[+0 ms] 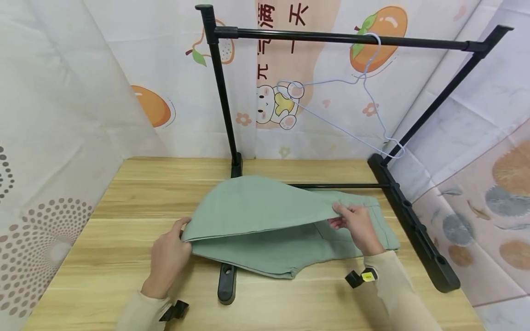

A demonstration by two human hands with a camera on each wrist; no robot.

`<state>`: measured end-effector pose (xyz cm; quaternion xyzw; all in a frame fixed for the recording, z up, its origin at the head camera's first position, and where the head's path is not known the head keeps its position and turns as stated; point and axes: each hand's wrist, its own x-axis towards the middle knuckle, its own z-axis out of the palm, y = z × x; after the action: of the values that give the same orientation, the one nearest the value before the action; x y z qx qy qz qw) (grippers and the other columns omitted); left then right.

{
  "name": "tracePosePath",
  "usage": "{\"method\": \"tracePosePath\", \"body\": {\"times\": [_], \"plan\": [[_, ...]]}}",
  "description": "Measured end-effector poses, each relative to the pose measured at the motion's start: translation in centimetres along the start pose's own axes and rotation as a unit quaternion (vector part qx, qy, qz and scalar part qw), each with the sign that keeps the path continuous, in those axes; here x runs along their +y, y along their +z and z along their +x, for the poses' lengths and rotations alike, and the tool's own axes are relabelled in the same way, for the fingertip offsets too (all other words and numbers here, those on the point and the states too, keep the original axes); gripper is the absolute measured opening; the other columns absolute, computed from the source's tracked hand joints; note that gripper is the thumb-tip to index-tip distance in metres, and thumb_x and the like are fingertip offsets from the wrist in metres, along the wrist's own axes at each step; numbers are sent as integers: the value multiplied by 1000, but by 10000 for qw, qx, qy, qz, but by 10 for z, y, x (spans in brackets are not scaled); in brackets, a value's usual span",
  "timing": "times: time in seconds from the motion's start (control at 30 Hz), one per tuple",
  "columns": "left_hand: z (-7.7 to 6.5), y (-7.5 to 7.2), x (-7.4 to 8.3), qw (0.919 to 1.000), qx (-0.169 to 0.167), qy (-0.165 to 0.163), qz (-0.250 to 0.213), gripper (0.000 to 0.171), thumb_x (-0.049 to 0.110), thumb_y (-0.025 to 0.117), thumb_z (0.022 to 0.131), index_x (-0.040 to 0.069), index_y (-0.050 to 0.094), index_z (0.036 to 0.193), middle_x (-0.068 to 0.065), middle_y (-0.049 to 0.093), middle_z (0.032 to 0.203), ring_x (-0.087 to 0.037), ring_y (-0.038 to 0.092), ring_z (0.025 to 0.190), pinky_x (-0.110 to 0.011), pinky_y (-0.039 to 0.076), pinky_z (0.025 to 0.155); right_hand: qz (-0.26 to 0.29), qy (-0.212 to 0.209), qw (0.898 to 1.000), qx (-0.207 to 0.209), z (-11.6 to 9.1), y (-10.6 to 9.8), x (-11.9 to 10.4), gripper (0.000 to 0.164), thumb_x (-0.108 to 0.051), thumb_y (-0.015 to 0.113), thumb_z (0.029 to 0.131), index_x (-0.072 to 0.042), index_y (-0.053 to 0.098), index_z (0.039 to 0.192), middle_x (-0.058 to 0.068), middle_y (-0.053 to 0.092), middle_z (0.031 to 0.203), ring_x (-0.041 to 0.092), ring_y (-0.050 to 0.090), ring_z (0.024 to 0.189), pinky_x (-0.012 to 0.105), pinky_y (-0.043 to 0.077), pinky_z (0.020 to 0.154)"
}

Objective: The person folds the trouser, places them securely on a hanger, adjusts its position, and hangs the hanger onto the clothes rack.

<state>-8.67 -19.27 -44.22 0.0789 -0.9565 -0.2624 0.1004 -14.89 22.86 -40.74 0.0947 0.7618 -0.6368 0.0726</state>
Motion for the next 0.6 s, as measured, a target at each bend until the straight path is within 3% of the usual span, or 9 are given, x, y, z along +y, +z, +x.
{"method": "tracePosePath", "body": {"times": [0.07,0.13,0.27,0.37,0.4,0.47,0.53,0.6], "plan": [[0,-1,-2,9999,25,-14,-103,57,-5,44,65,10,54,119,-17,69,85,-17,43,47,-27,29,40,471,275,9971,-535,-1,1,7,20,-22,58,88,-3,62,82,-1,68,66,14,67,62,27,54,60],[-1,-2,-5,9998,87,-12,-169,56,-6,43,66,10,55,119,-16,68,81,-15,43,46,-26,29,41,890,557,9878,-1153,0,2,14,12,-15,57,87,-8,63,78,-1,67,70,14,67,66,28,55,64],[-4,-2,-11,9994,229,39,-240,56,-7,42,66,9,56,117,-13,67,74,-13,37,42,-25,27,40,1490,1060,9537,-2388,6,5,30,19,-11,49,91,-13,65,82,-2,69,81,14,67,80,31,53,77],[-4,-2,-14,9993,257,65,-277,56,-8,41,66,9,56,116,-12,66,73,-12,36,41,-25,26,39,1696,1475,9355,-2725,15,9,40,18,-18,46,94,-13,63,94,0,69,92,15,65,88,31,51,84],[-3,-2,-15,9993,230,58,-284,56,-8,41,66,9,56,117,-13,66,74,-13,36,42,-25,26,39,1634,1592,9358,-2686,19,12,42,18,-21,46,94,-12,62,99,1,69,94,16,65,91,31,51,85],[-3,-3,-14,9993,132,18,-338,56,-8,42,66,9,56,118,-14,66,76,-13,37,43,-25,27,40,1247,1737,9482,-2349,27,17,44,24,-26,51,91,-8,58,106,1,68,93,15,64,89,30,50,83],[-3,-4,-14,9992,-17,-39,-394,56,-8,42,67,9,55,119,-15,67,79,-13,38,43,-25,28,41,691,1798,9613,-1970,34,22,42,40,-30,54,89,-3,49,118,0,65,95,13,61,88,30,49,81],[-2,-7,-13,9991,-117,-84,-409,56,-8,42,68,9,54,120,-15,67,80,-13,40,45,-25,29,42,215,1878,9681,-1645,42,28,38,57,-33,57,87,1,38,129,2,62,100,11,59,88,29,47,81]]}}
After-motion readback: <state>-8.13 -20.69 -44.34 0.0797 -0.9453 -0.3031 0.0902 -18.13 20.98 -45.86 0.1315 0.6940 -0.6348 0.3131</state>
